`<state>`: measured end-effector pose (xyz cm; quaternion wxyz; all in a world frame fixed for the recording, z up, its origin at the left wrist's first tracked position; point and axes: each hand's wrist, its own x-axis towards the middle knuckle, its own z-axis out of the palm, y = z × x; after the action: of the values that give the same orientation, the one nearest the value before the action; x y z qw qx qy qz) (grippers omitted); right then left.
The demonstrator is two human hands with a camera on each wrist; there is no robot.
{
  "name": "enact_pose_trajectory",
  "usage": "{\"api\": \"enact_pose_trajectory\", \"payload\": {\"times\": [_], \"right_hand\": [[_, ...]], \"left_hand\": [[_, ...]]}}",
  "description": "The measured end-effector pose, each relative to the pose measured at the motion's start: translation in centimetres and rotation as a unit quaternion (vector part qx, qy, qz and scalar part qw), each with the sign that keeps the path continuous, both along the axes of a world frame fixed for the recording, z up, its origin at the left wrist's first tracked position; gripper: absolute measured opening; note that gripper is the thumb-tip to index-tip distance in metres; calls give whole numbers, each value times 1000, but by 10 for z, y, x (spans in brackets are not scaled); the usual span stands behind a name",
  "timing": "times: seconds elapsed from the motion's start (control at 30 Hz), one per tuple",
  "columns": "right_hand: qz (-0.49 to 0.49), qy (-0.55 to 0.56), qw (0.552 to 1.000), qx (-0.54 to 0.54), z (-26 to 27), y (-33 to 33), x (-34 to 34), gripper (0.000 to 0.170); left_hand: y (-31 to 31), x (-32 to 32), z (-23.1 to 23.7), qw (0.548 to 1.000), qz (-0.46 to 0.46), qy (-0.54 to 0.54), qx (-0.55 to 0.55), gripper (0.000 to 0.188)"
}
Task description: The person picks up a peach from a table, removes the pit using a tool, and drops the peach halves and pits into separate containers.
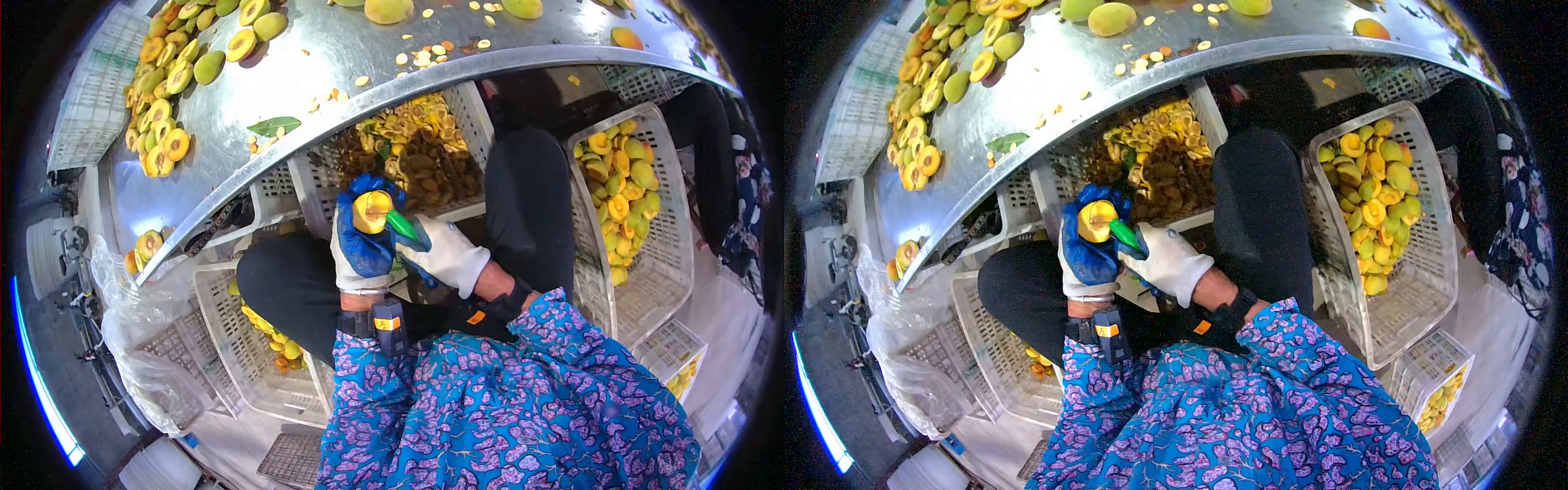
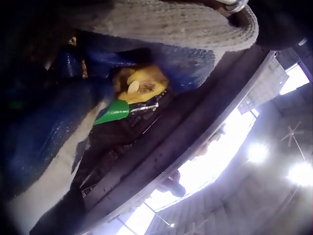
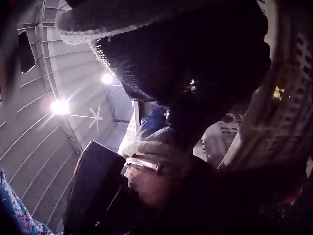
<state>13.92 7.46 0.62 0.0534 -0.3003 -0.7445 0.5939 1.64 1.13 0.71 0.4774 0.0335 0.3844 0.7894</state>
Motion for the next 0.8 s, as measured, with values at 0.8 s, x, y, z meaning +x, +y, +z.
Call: {"api": "enact_pose_trajectory", "payload": {"times": [0.8], "right_hand": [[-42,-4,997,58,-6,13,-10,26]], "left_hand": [[-15,3,-27,986,-92,-73,-117,35]]}}
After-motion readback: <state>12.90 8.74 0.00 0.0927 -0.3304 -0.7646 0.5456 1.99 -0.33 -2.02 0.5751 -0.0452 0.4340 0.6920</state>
